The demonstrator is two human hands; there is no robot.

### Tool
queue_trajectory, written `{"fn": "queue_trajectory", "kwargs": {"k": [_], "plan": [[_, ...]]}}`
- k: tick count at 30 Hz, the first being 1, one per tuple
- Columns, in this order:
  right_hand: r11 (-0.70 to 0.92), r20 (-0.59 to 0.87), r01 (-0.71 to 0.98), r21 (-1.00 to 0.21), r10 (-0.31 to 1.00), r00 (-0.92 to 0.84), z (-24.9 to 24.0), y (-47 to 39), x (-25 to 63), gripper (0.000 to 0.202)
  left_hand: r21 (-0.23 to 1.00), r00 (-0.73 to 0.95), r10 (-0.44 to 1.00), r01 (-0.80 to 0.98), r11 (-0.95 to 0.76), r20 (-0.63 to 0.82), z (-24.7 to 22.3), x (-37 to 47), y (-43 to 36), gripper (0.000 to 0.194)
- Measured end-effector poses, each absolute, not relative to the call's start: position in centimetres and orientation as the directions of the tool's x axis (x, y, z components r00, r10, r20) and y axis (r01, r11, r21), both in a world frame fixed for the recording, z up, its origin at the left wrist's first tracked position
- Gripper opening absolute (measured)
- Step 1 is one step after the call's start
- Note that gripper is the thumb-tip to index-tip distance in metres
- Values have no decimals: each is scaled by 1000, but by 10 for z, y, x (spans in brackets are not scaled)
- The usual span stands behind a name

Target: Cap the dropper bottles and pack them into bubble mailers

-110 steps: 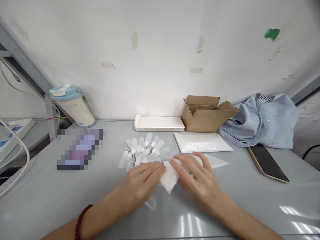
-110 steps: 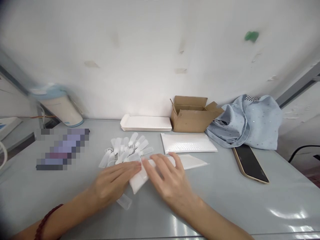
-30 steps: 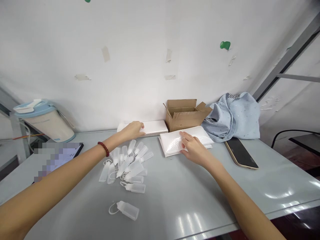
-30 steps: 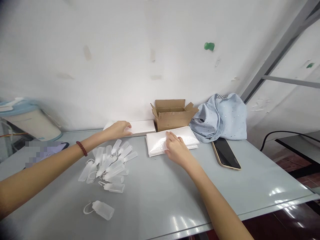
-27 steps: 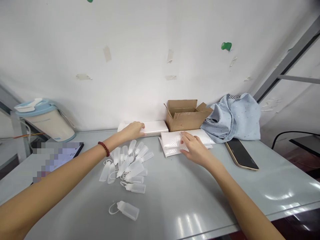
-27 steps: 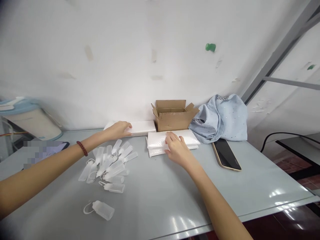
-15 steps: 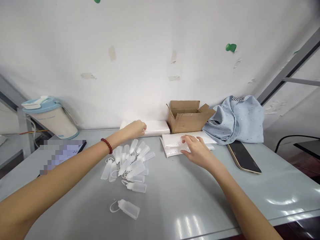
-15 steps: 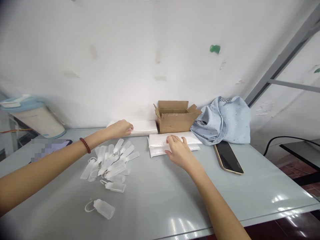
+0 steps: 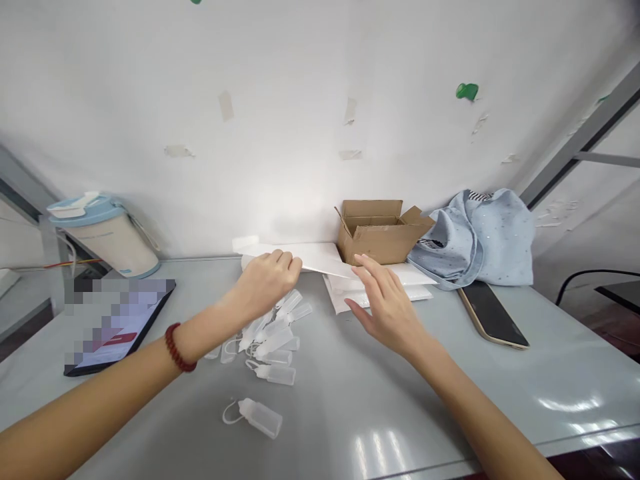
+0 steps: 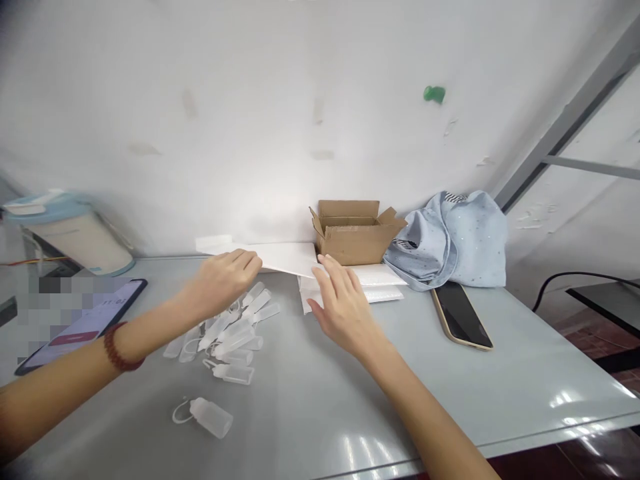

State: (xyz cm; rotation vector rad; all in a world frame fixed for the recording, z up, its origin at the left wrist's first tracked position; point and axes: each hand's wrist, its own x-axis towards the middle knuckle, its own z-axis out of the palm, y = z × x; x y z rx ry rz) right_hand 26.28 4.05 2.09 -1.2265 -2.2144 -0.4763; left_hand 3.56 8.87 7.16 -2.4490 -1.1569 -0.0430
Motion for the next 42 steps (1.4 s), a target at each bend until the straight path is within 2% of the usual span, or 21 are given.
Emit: {"fn": "queue_trajectory", "kwargs": {"k": [1, 3, 5, 9, 11, 13, 15, 16, 17, 18, 19, 20, 22, 23, 26, 29, 32, 34, 37, 40, 42], "plan": [[515, 612, 853, 85, 648, -453, 20, 37, 257, 42, -379, 670, 705, 730, -569, 233, 71, 36, 77, 35], [476, 571, 865, 156, 671, -473, 17, 31, 247, 46, -406, 759, 535, 651, -642, 370, 64, 37, 57, 33], [408, 544, 894, 184, 715, -438, 14, 26, 239, 47, -411, 813, 405, 567, -714, 417, 55, 37, 40, 29], [367, 500, 896, 250, 743, -444, 8, 23, 232, 49, -310, 812, 301, 492, -813, 500, 37, 33, 27, 29], [373, 476, 880, 295, 741, -474, 6, 24, 232, 52, -209, 767, 327, 506, -837, 552, 32, 27, 30, 23], [372, 463, 869, 326, 739, -489, 5, 25, 233, 53, -81, 650, 424, 599, -797, 631, 30, 17, 38, 14], [365, 466, 868, 336, 737, -490, 5, 26, 233, 51, 115, 394, 571, 744, -658, 720, 31, 5, 48, 15], [361, 471, 871, 333, 736, -486, 4, 26, 233, 51, 248, 248, 656, 785, -567, 713, 33, -1, 53, 26], [357, 477, 875, 327, 737, -478, 4, 26, 232, 50, 408, 106, 752, 787, -463, 650, 34, -8, 57, 39], [352, 482, 881, 316, 740, -469, 4, 26, 231, 50, 584, -4, 854, 732, -352, 520, 36, -14, 60, 48], [349, 485, 886, 304, 744, -459, 3, 25, 230, 50, 746, -48, 944, 626, -227, 327, 38, -20, 62, 53], [348, 487, 892, 290, 748, -450, 2, 25, 229, 51, 861, -26, 990, 498, -105, 136, 40, -25, 62, 54], [355, 480, 898, 259, 760, -439, 0, 22, 225, 56, 958, 130, 983, 271, 92, -131, 41, -31, 61, 48], [372, 467, 897, 237, 766, -441, -1, 21, 224, 60, 971, 207, 960, 186, 148, -186, 41, -32, 59, 44], [481, 404, 866, 139, 770, -493, 1, 13, 218, 77, 974, 330, 917, 43, 223, -225, 38, -27, 50, 37], [596, 351, 803, 31, 745, -567, 6, 4, 215, 89, 965, 424, 872, 15, 261, -242, 34, -16, 39, 38], [644, 332, 762, -65, 735, -592, 11, -2, 213, 92, 974, 508, 839, -2, 229, -196, 31, -6, 29, 36], [653, 343, 750, -103, 731, -589, 14, -4, 213, 91, 983, 503, 847, 29, 184, -173, 30, -2, 24, 28], [672, 372, 730, -125, 714, -594, 15, -3, 213, 88, 975, 435, 880, 188, 117, -189, 28, 1, 19, 4], [704, 406, 696, -143, 683, -607, 15, -1, 214, 84, 933, 357, 909, 351, 84, -216, 25, 2, 16, 25], [722, 449, 676, -145, 657, -605, 15, 1, 216, 79, 909, 332, 913, 408, 89, -238, 24, 3, 16, 29]]}}
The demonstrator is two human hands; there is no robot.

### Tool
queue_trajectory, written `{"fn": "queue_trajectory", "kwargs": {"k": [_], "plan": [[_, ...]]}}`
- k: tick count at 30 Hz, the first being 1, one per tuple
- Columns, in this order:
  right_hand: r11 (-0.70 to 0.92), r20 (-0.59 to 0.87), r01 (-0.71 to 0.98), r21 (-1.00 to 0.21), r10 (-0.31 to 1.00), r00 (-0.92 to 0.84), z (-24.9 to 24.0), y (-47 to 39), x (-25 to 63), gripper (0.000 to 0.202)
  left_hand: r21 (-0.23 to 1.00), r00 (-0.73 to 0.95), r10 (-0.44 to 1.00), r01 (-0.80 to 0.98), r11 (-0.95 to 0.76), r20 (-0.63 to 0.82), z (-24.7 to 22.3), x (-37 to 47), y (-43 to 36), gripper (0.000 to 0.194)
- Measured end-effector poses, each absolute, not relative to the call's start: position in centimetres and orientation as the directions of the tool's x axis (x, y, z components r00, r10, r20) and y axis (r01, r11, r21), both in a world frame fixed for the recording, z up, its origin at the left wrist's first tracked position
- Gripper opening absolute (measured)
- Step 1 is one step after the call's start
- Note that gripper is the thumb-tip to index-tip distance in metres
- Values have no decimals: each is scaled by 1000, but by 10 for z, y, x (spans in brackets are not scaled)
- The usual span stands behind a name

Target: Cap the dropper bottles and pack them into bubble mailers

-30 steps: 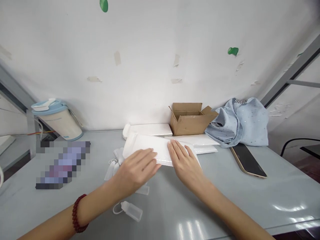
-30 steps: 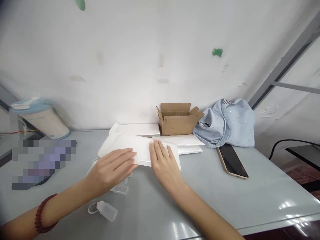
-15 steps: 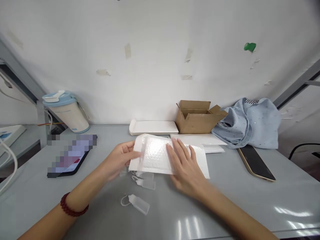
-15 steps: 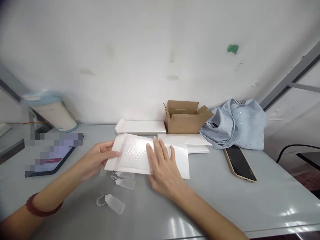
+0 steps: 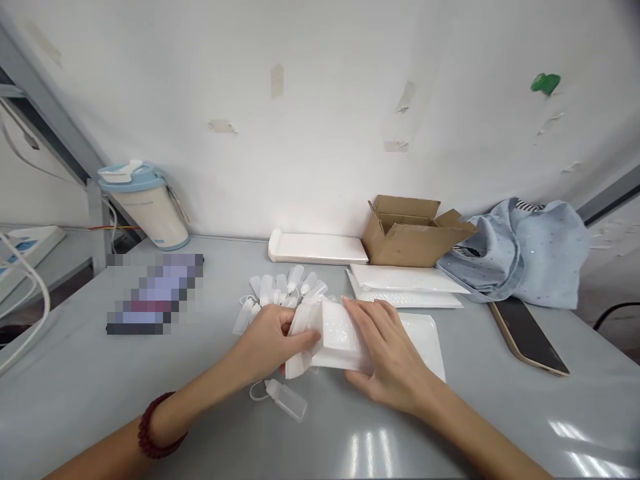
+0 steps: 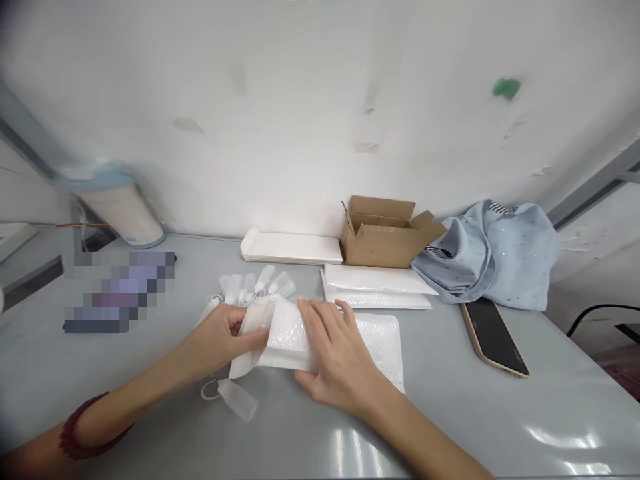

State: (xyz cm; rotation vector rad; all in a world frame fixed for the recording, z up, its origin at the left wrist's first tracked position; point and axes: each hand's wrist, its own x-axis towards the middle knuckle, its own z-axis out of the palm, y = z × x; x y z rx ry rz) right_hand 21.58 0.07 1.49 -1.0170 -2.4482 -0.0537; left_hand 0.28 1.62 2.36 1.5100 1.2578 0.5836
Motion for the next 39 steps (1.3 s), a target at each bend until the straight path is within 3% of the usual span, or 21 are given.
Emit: {"fn": "queue_trajectory", "kwargs": {"k": [7, 11, 13, 15, 18, 22, 25, 28, 33, 39], "plan": [[689, 470, 702, -181, 687, -554, 14, 9, 230, 62, 863, 396, 883, 504, 20, -252, 40, -14, 25, 40], [633, 452, 754, -176, 732, -509, 17, 15, 241, 61, 759, 571, 662, 651, -4, -486, 51, -34, 28, 22], [603, 444, 776, -186, 756, -481, 19, 18, 244, 59, 672, 570, 572, 739, -43, -590, 49, -38, 26, 23], [581, 435, 789, -203, 775, -459, 20, 20, 245, 56, 624, 566, 565, 773, -112, -600, 43, -37, 22, 19], [566, 411, 795, -218, 792, -451, 20, 21, 244, 55, 645, 611, 588, 740, -188, -530, 39, -33, 18, 4], [591, 395, 782, -196, 778, -489, 18, 20, 244, 58, 755, 639, 570, 654, -49, -517, 53, -34, 19, 13], [620, 395, 763, -182, 757, -521, 18, 19, 244, 60, 818, 616, 704, 569, -87, -354, 63, -36, 23, 19], [640, 376, 744, -192, 748, -547, 17, 17, 241, 60, 795, 552, 813, 571, -205, -187, 64, -35, 24, 17], [658, 335, 722, -212, 743, -579, 16, 15, 234, 59, 751, 524, 830, 622, -220, -191, 50, -27, 23, 14], [667, 336, 715, -210, 735, -588, 17, 11, 230, 59, 580, 486, 839, 619, -529, 246, 29, -18, 22, 23]]}}
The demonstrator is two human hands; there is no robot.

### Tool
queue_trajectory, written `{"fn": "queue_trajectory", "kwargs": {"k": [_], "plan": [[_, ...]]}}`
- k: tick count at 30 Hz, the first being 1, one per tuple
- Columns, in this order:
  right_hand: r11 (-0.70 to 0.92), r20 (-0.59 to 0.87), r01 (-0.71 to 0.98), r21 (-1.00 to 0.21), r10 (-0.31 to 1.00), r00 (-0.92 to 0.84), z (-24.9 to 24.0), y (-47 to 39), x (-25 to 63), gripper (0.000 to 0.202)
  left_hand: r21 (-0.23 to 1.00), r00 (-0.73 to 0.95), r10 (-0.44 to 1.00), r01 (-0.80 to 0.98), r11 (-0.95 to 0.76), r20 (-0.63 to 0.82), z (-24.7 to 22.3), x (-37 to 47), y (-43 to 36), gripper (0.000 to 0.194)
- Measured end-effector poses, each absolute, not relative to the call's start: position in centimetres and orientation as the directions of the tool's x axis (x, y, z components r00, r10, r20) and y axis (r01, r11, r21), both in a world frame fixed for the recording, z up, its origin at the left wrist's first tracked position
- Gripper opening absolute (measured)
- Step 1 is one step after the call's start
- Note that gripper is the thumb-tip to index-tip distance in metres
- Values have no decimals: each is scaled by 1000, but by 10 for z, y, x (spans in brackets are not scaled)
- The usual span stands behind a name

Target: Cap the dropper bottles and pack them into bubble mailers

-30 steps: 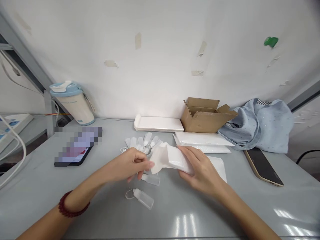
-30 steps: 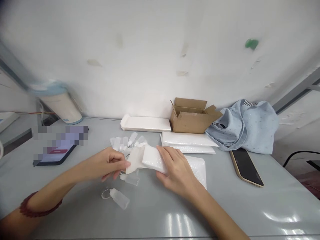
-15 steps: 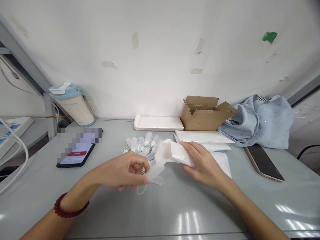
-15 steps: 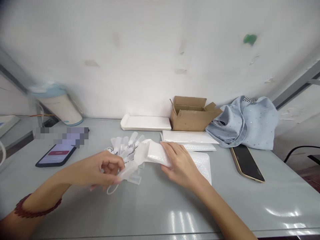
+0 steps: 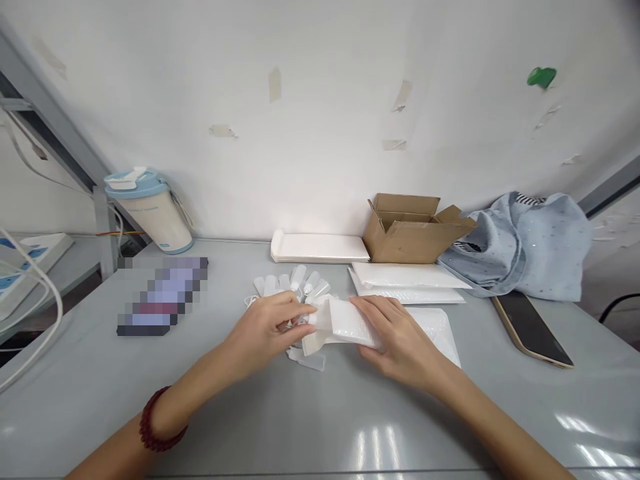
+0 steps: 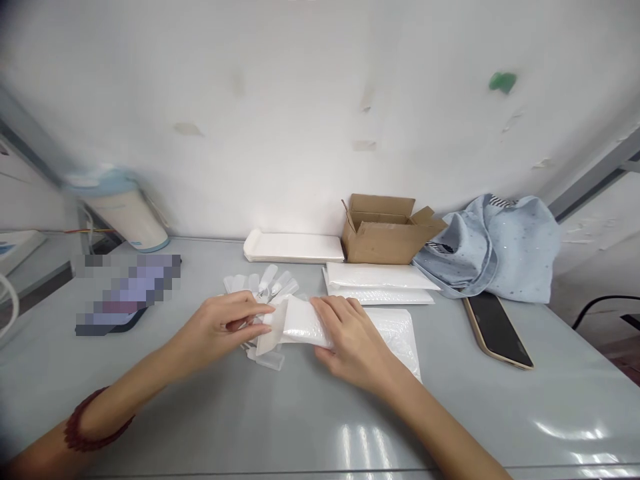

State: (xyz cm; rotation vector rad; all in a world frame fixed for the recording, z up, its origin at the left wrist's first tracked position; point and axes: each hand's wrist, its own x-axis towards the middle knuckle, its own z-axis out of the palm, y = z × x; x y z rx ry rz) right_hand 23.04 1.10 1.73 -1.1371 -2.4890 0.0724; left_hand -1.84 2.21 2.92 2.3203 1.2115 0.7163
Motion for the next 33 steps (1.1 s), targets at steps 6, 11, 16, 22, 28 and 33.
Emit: {"fn": "queue_trajectory", "kwargs": {"k": [6, 11, 16, 22, 28, 33], "plan": [[662, 359, 720, -210, 737, -573, 18, 12, 230, 59, 556, 504, 748, 504, -661, 432, 21, -10, 15, 27], [682, 364, 688, -248, 724, -587, 19, 9, 229, 60, 447, 535, 701, 540, -713, 471, 21, -3, 12, 27], [696, 357, 656, -293, 716, -600, 19, 6, 226, 60, 427, 609, 677, 527, -735, 414, 23, 3, 11, 39], [615, 434, 754, -231, 759, -486, 20, 18, 241, 56, 599, 300, 807, 550, -582, 509, 34, -17, 22, 16], [508, 478, 823, -253, 806, -351, 26, 23, 250, 50, 518, 486, 870, 726, -453, 80, 41, -40, 32, 16], [543, 468, 809, -226, 789, -399, 24, 20, 245, 52, 441, 557, 831, 745, -500, 1, 34, -33, 26, 12]]}}
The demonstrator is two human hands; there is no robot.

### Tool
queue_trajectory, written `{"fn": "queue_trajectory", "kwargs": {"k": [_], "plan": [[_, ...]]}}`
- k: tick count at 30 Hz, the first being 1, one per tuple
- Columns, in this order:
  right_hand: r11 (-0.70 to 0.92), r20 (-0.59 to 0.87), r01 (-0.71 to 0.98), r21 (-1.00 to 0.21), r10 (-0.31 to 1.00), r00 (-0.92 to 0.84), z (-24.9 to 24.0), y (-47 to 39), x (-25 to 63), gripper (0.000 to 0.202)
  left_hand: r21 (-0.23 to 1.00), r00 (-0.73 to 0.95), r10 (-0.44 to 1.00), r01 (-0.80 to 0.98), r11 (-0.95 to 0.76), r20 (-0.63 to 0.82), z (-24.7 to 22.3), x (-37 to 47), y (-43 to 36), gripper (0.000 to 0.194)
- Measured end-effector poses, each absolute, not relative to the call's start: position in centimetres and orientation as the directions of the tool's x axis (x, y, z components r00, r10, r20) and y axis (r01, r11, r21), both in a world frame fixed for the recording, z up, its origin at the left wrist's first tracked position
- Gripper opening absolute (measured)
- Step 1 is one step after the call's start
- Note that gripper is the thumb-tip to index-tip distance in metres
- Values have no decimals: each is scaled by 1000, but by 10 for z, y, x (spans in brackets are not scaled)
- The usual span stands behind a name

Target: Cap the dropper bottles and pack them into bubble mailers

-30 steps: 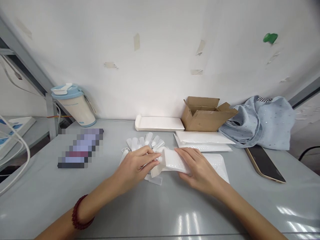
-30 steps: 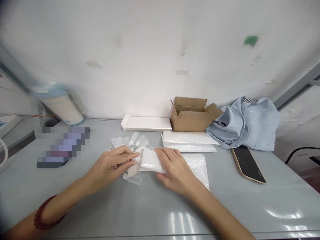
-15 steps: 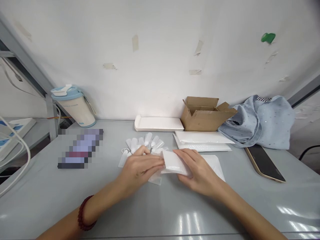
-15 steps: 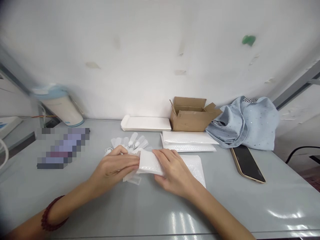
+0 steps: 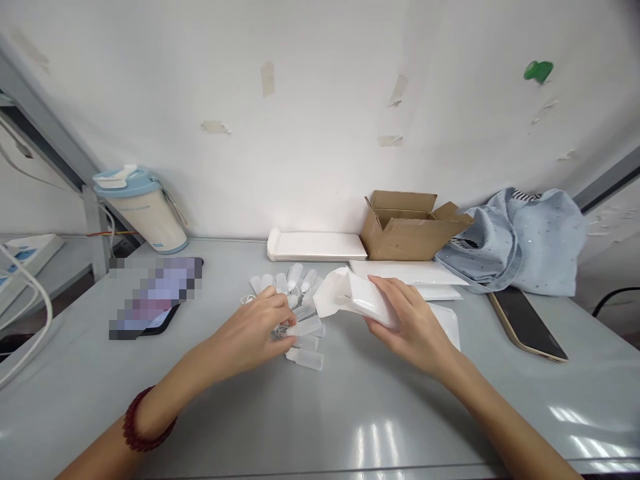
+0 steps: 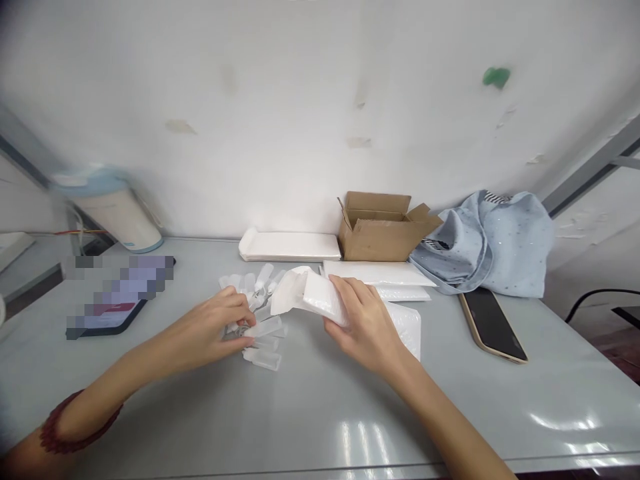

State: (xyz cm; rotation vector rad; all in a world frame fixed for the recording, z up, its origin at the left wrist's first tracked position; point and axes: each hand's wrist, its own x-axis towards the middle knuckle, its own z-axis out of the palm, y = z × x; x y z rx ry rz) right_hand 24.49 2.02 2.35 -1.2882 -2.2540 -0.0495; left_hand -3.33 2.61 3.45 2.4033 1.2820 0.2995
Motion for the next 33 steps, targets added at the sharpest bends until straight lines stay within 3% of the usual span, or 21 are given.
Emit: {"fn": "queue_trajectory", "kwargs": {"k": [5, 8, 12, 15, 17, 21, 24, 28, 33], "plan": [[572, 445, 794, -205, 777, -445, 20, 19, 243, 55, 457, 550, 831, 718, -525, 89, 33, -30, 28, 10], [556, 450, 803, -214, 786, -425, 21, 19, 244, 56, 538, 427, 893, 724, -432, 143, 38, -32, 31, 10], [542, 453, 809, -227, 794, -405, 23, 19, 244, 55, 644, 200, 975, 734, -215, 98, 47, -35, 30, 17], [551, 435, 806, -217, 794, -425, 22, 19, 243, 54, 669, 193, 959, 687, -283, 208, 49, -34, 27, 16], [571, 421, 796, -199, 784, -457, 20, 18, 241, 54, 634, 296, 903, 643, -429, 311, 47, -33, 26, 11], [617, 397, 763, -194, 760, -514, 17, 15, 238, 59, 445, 481, 754, 611, -654, 448, 37, -27, 24, 9], [635, 385, 744, -206, 752, -535, 17, 13, 234, 59, 316, 523, 677, 618, -720, 518, 29, -23, 23, 12], [670, 395, 712, -209, 724, -566, 18, 8, 228, 59, 245, 537, 589, 578, -779, 604, 20, -15, 19, 15], [701, 413, 680, -215, 696, -587, 14, 4, 222, 60, 182, 621, 534, 539, -822, 574, 14, -5, 11, 21]]}}
